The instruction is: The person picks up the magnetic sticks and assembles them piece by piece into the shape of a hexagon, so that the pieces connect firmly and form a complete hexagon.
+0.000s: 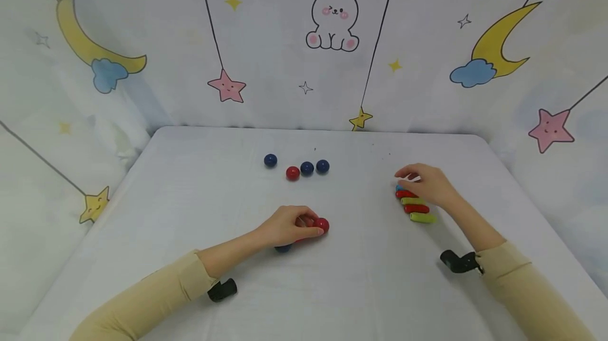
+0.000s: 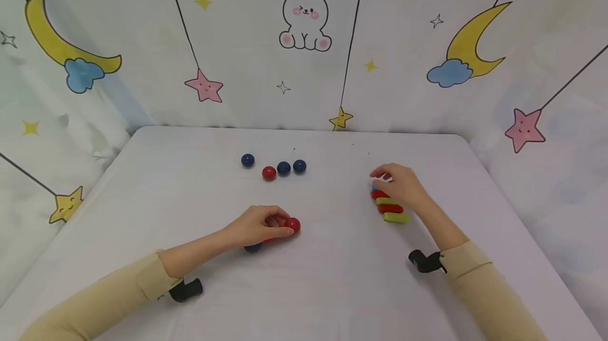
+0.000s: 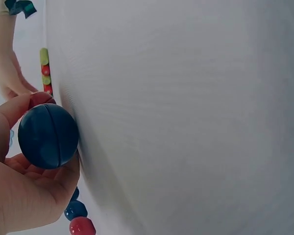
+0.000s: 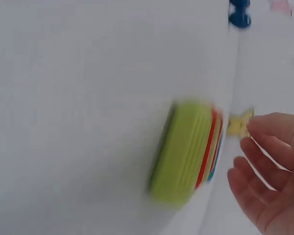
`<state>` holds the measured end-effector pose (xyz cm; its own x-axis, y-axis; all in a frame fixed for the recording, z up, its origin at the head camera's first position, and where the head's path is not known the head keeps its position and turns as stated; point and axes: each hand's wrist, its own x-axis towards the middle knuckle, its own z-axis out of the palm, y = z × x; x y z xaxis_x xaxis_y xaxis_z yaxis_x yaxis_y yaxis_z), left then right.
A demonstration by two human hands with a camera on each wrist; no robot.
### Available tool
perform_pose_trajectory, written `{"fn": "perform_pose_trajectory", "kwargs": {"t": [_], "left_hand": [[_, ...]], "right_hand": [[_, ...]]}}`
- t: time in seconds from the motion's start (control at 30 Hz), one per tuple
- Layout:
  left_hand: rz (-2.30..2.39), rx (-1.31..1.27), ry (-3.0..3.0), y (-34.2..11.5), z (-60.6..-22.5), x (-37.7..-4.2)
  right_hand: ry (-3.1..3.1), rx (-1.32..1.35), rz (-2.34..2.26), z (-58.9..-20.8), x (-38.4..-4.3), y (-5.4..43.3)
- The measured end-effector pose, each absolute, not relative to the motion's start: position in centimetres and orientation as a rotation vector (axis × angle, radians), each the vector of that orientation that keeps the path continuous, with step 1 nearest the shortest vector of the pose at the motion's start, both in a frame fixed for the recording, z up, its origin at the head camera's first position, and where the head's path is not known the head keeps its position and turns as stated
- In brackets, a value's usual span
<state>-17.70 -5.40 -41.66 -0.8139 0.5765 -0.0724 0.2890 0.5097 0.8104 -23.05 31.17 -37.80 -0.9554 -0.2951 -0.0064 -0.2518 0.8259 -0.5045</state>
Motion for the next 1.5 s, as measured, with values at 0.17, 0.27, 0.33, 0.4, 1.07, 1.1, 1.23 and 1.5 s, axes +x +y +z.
{"fn": "perform_pose_trajectory", "kwargs": {"t": [0.17, 0.27, 0.33, 0.4, 1.07, 1.1, 1.23, 1.5], "left_hand": [[1.202, 0.723, 2.434, -5.6, -41.8, -17.7], [1.197, 0.722, 2.441, -5.6, -41.8, -17.6], [1.196, 0.722, 2.443, -5.7, -41.9, -17.6], [1.195, 0.717, 2.443, -5.7, -41.9, -17.6], [1.202, 0.711, 2.425, -5.7, -41.9, -17.7], [1.202, 0.712, 2.424, -5.7, -41.9, -17.7], [1.205, 0.716, 2.417, -5.7, -41.9, -17.6], [1.203, 0.732, 2.411, -5.7, -41.9, -17.6]], "right_hand": [[2.832, -0.307, -0.768, -38.2, -23.6, 34.1], [2.797, -0.269, -0.780, -38.6, -23.9, 34.6], [2.777, -0.240, -0.790, -38.9, -24.2, 34.6], [2.770, -0.225, -0.793, -39.2, -24.5, 34.6], [2.789, -0.515, -0.942, -39.1, -23.2, 28.1], [2.781, -0.534, -0.954, -39.2, -23.0, 27.6], [2.726, -0.616, -1.001, -39.5, -22.2, 25.8], [2.584, -0.824, -1.026, -40.0, -20.8, 23.0]]}}
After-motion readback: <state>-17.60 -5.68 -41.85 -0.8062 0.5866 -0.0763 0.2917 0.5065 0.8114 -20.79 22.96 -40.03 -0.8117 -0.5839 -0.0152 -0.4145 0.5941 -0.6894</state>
